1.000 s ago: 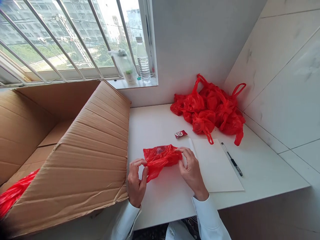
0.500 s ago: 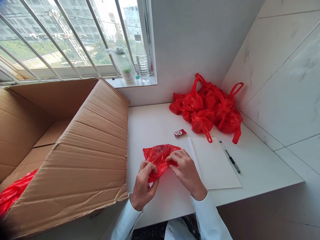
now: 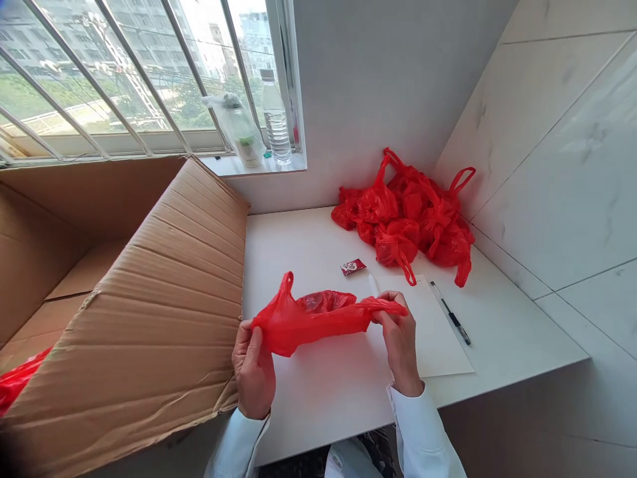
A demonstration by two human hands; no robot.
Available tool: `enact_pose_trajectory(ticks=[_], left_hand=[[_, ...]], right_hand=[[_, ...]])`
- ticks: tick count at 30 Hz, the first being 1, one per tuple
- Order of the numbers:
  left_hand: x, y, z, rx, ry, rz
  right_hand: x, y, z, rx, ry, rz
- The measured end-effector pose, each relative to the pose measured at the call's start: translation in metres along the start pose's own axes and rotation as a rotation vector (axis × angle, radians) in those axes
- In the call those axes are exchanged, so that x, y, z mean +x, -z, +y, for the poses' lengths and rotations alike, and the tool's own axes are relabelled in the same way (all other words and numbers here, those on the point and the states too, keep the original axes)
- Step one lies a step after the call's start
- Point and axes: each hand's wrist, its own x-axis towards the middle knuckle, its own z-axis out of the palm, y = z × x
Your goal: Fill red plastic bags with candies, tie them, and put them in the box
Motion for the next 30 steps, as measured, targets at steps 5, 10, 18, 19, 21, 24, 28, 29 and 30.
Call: enact_pose_trajectory(ticks=[5,10,18,19,21,24,28,29,30], left_hand=[[-0.002,-0.003,0.012,-0.152,0.053,0.074],[-0.015,0.0,0.039,0.018,-0.078,-0.078],[-0.022,0.008,0.085,0.693,-0.665,-0.644],[-0.021,0.009,0.087,0.719,-0.719,-0.696],[-0.021,0.012,0.09,0.748,-0.782,-0.754],[-0.022,0.013,0.097,0.784,-0.787,-0.682],[-0.022,0.005,0.112,0.903,-0.825,-0.444],[-0.022,0.001,0.115,0.925,-0.859,-0.419],[-0.022,-0.003,0.116,0.941,-0.903,-0.418]], right_hand=[[0.001,0.015,0.001,-0.037,-0.069,-0.021],[-0.018,0.027,-0.036,-0.355,0.311,-0.195],[-0.013,-0.003,-0.065,-0.887,0.579,-0.559],[-0.009,-0.007,-0.062,-0.814,0.515,-0.521],[-0.002,-0.013,-0.057,-0.543,0.396,-0.365],[0.002,-0.018,-0.053,-0.136,0.29,-0.15],[-0.001,-0.026,-0.058,-0.029,0.309,-0.097],[-0.002,-0.029,-0.06,-0.038,0.326,-0.089],[-0.003,-0.031,-0.063,-0.044,0.339,-0.085]])
